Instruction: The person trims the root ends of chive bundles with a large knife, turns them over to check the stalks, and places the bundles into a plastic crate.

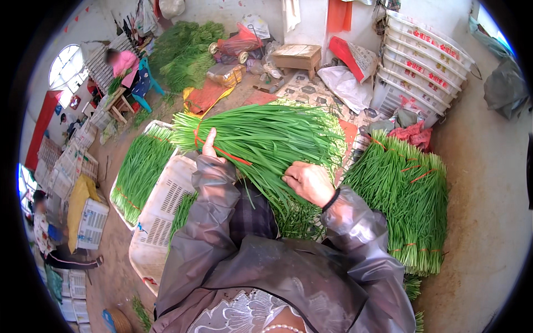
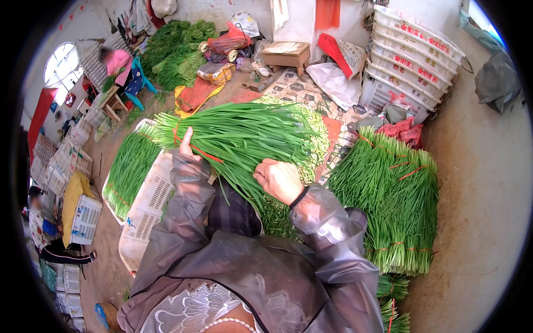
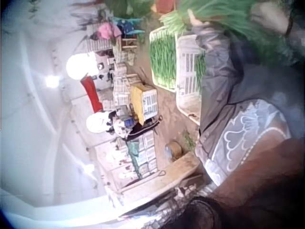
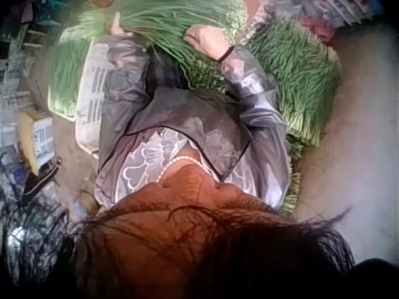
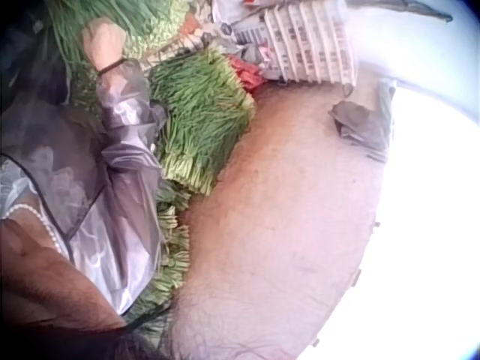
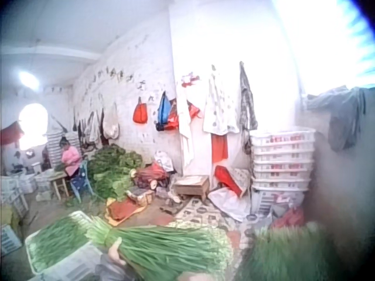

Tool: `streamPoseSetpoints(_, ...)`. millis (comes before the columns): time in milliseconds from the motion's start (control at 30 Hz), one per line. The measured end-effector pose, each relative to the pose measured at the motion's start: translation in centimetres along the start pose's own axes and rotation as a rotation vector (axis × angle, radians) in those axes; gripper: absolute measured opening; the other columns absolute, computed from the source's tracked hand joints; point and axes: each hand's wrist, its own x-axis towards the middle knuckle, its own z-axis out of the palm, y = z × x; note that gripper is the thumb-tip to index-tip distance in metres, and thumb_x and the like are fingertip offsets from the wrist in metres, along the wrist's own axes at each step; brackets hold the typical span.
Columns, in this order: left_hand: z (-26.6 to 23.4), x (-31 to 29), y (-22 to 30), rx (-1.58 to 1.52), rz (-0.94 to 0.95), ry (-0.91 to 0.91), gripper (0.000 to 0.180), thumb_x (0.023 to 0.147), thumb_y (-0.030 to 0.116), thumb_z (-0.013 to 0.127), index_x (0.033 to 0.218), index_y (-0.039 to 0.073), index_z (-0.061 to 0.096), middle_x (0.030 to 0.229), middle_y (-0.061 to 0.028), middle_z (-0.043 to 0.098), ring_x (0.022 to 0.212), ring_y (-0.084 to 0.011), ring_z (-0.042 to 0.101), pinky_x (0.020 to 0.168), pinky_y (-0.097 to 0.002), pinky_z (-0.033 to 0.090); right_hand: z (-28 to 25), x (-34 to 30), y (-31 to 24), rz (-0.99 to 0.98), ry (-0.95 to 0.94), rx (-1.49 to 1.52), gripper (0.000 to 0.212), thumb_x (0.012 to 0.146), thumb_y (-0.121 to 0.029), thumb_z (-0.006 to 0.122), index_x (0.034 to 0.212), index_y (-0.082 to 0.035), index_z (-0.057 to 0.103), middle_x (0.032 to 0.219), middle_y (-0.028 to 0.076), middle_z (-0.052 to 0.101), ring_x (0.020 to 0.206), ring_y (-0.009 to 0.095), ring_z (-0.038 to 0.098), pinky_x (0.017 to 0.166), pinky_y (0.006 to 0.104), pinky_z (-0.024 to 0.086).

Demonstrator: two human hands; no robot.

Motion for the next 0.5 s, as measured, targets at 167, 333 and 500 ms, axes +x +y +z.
streamPoseSetpoints(167,-0.7,0.1,0.0,-0.017,-0.018,0.020,0.036,0.091,0.030,0.067,0.120,0.008,0.062,0.114,-0.0105,0.069,0.102,-0.0321,0.066,0.093,-0.0531,0.052,-2.7,-1.1,-1.0,0.233,0.173,1.361,0.021,0.094,-0.016,0.064,0.084,0.002,0.069,0.072,0.004,0.062,0.056,0.008,0.050,0.050,0.0231,0.037)
streamPoseSetpoints(333,-0.8,0.3,0.0,-0.013,-0.033,-0.010,0.038,0.090,0.032,0.067,0.120,0.009,0.062,0.116,-0.0103,0.068,0.103,-0.0321,0.066,0.093,-0.0534,0.052,-6.1,-1.6,1.2,0.186,-0.058,0.782,0.031,0.096,-0.027,0.060,0.084,-0.001,0.069,0.072,0.009,0.066,0.057,0.017,0.060,0.053,0.0305,0.046)
streamPoseSetpoints(500,-0.4,0.4,-0.4,-0.030,-0.083,0.007,0.039,0.090,0.033,0.068,0.121,0.010,0.062,0.118,-0.0105,0.067,0.105,-0.0326,0.065,0.095,-0.0543,0.051,-1.2,0.1,2.3,0.092,0.028,0.031,0.017,0.088,-0.021,0.066,0.083,-0.005,0.068,0.083,0.014,0.066,0.077,0.035,0.065,0.067,0.0411,0.051)
